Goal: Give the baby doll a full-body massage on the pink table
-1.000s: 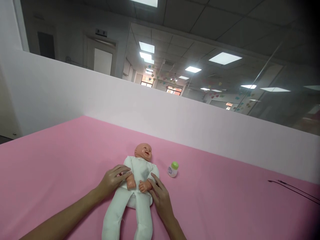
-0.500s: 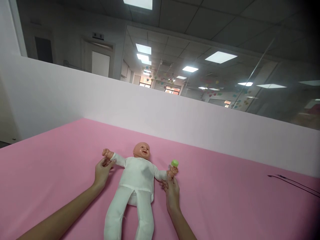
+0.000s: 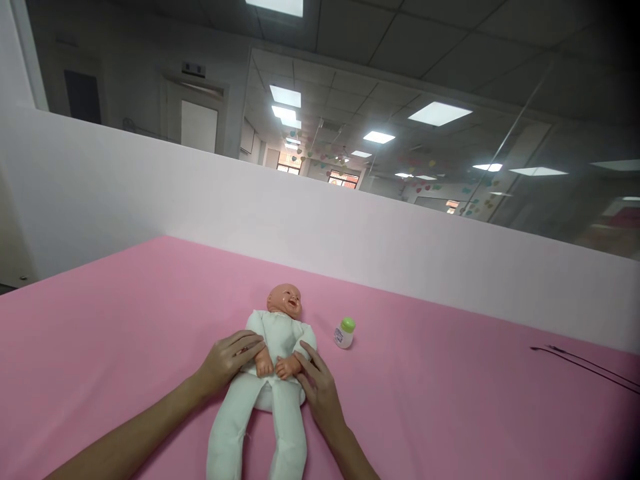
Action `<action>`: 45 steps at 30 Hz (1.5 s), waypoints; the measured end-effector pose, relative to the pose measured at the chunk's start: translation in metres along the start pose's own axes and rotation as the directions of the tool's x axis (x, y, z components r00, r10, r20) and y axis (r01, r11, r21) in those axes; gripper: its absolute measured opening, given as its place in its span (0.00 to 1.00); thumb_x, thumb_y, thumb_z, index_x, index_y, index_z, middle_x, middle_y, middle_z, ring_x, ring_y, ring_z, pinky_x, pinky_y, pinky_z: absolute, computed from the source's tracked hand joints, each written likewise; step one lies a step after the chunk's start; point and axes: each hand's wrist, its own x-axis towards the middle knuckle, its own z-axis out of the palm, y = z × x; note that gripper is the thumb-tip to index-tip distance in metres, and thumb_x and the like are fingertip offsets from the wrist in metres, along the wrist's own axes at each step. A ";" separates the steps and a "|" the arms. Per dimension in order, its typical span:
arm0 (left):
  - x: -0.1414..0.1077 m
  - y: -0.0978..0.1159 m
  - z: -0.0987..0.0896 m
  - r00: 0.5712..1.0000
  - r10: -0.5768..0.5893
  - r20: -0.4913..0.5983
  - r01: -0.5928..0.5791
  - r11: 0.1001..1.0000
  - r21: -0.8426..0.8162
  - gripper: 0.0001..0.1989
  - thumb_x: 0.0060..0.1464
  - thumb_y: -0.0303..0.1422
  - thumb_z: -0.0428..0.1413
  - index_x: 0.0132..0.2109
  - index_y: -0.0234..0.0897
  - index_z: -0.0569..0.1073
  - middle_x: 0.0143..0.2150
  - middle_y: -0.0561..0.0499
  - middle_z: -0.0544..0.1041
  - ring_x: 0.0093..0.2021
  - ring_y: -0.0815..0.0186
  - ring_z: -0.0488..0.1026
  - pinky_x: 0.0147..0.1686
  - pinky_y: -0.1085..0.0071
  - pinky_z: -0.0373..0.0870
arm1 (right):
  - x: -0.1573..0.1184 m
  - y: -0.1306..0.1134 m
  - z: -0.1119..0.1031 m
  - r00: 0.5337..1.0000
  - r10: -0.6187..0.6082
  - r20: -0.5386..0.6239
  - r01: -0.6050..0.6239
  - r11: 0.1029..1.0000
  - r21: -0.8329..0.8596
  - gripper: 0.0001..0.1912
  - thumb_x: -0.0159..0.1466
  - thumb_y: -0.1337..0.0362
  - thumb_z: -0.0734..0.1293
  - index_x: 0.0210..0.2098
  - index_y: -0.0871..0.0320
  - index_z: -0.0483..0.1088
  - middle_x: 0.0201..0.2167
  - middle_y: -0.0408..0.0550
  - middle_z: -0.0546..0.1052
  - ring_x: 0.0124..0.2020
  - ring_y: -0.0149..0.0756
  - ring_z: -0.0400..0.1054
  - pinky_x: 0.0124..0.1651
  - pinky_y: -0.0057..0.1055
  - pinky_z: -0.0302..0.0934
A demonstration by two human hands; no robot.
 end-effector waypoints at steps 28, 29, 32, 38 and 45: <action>0.002 -0.003 0.000 1.000 -0.016 -0.003 0.017 0.998 0.064 0.17 0.67 0.24 0.51 0.59 0.38 0.73 0.52 0.43 0.81 0.50 0.58 0.77 0.50 0.61 0.75 | 0.005 0.000 -0.001 0.994 -0.110 0.002 0.109 0.990 -0.090 0.21 0.69 0.67 0.64 0.59 0.48 0.74 0.64 0.49 0.71 0.63 0.45 0.68 0.65 0.44 0.65; 0.002 -0.004 0.000 1.000 0.004 0.007 -0.004 0.997 0.083 0.18 0.67 0.24 0.51 0.60 0.38 0.72 0.52 0.42 0.81 0.50 0.58 0.77 0.49 0.60 0.75 | 0.004 -0.001 -0.001 0.991 -0.135 0.014 0.136 0.984 -0.119 0.22 0.69 0.68 0.63 0.60 0.47 0.73 0.65 0.48 0.71 0.63 0.44 0.68 0.65 0.43 0.66; 0.000 -0.005 0.000 1.000 -0.009 0.000 0.009 0.998 0.069 0.18 0.67 0.24 0.50 0.61 0.40 0.73 0.52 0.42 0.81 0.50 0.58 0.77 0.48 0.61 0.76 | 0.003 -0.003 -0.001 0.989 -0.145 0.030 0.148 0.981 -0.129 0.23 0.69 0.68 0.62 0.61 0.46 0.72 0.65 0.47 0.70 0.63 0.44 0.69 0.64 0.43 0.66; -0.002 -0.006 0.003 0.833 -0.550 -0.059 0.526 0.820 -0.227 0.12 0.65 0.36 0.55 0.52 0.44 0.78 0.50 0.46 0.81 0.48 0.56 0.77 0.46 0.60 0.76 | 0.012 -0.003 0.003 0.966 0.191 -0.171 -0.145 0.957 0.251 0.22 0.63 0.58 0.71 0.56 0.52 0.75 0.60 0.52 0.75 0.61 0.51 0.70 0.62 0.49 0.66; -0.003 -0.034 -0.008 0.228 -0.972 -0.056 0.730 0.209 -0.651 0.20 0.47 0.45 0.66 0.40 0.34 0.77 0.38 0.44 0.80 0.37 0.56 0.78 0.31 0.67 0.74 | 0.021 0.011 -0.014 0.724 0.614 -0.314 -0.304 0.693 0.654 0.32 0.60 0.41 0.71 0.53 0.59 0.71 0.42 0.54 0.82 0.38 0.46 0.80 0.40 0.37 0.75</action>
